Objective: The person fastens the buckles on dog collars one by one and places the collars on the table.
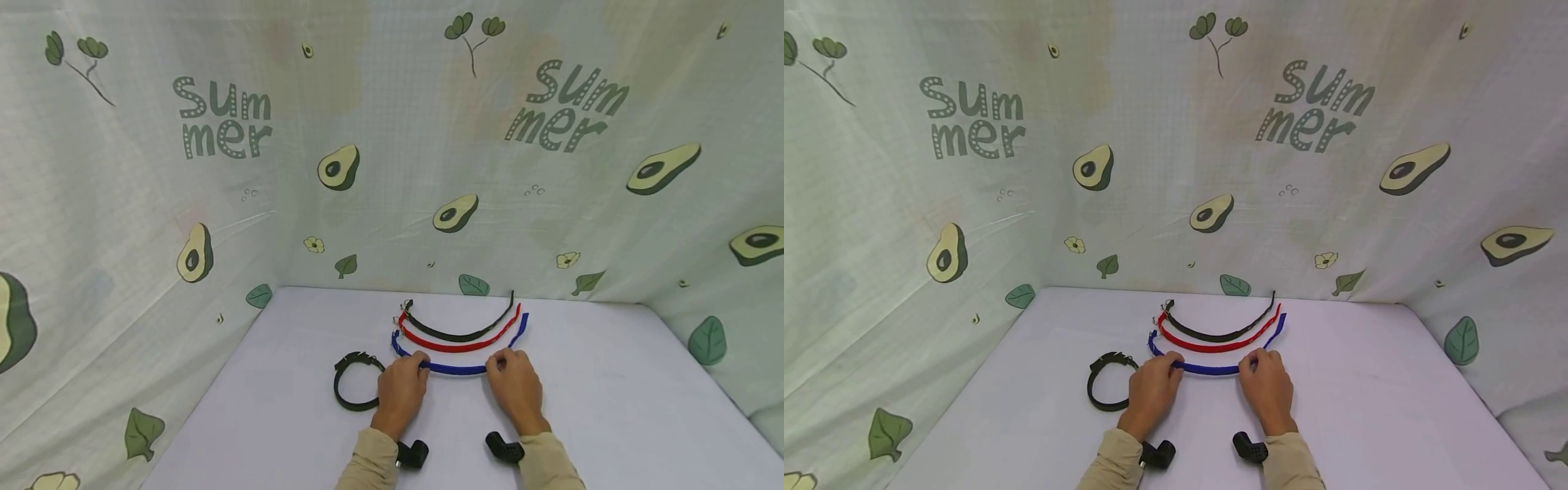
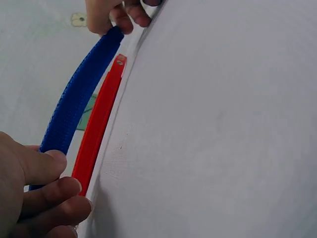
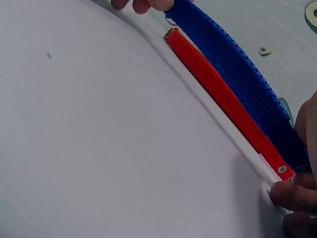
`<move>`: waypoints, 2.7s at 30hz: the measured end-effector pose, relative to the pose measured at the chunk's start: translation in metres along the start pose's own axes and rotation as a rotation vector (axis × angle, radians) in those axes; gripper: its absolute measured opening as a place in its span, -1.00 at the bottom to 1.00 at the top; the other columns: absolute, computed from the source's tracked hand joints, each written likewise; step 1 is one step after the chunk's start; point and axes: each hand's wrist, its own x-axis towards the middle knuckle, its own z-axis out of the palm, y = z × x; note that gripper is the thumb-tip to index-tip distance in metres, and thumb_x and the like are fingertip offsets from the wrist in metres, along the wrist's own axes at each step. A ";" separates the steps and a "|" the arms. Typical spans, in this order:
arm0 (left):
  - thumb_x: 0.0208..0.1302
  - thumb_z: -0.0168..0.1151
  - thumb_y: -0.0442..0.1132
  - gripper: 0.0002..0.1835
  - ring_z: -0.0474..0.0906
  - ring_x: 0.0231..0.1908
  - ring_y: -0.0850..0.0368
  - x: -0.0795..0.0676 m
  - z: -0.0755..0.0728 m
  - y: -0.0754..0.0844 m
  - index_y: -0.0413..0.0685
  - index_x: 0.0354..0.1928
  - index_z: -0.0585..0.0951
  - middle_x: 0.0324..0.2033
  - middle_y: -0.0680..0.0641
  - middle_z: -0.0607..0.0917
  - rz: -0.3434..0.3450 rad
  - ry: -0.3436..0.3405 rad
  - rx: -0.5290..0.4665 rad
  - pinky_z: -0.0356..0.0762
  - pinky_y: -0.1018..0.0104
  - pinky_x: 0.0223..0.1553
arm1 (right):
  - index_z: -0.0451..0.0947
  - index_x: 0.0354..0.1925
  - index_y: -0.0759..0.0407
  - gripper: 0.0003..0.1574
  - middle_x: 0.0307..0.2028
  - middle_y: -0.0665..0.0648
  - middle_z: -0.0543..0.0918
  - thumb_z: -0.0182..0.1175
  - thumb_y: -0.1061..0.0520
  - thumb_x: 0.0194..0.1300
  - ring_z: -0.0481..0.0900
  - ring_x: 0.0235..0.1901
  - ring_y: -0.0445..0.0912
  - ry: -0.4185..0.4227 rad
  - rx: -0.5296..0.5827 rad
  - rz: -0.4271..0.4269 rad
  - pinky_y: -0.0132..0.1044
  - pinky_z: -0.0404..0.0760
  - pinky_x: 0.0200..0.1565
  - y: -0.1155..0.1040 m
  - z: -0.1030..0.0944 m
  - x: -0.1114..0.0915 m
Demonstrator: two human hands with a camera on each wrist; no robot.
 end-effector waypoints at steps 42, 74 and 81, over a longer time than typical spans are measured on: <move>0.25 0.38 -0.24 -0.29 0.46 -0.44 0.29 0.006 -0.006 0.005 0.19 0.44 0.40 -0.34 0.05 0.52 -0.256 0.175 -0.488 0.45 0.38 -0.48 | 0.62 0.01 0.29 -0.54 -0.27 0.14 0.54 0.13 0.47 0.11 0.57 -0.52 -0.17 0.139 0.443 -0.047 -0.44 0.48 -0.53 -0.016 0.009 -0.004; 0.29 0.20 -0.42 -0.57 0.53 -0.54 0.15 0.011 -0.008 0.003 -0.20 0.20 0.49 -0.42 -0.03 0.57 -0.355 0.231 -0.871 0.47 0.39 -0.55 | 0.35 0.36 0.18 -0.46 -0.24 0.20 0.62 0.08 0.28 0.46 0.53 -0.59 -0.09 0.125 0.645 0.173 -0.38 0.52 -0.52 -0.015 -0.003 -0.006; 0.37 0.24 -0.36 -0.74 0.60 -0.60 0.00 0.010 -0.010 0.005 -0.18 0.05 0.49 -0.44 -0.08 0.61 -0.363 0.215 -0.997 0.56 0.36 -0.52 | 0.45 0.30 0.14 -0.55 -0.26 0.17 0.65 0.09 0.09 0.53 0.51 -0.60 -0.09 0.169 0.635 0.166 -0.39 0.52 -0.54 -0.017 -0.004 -0.008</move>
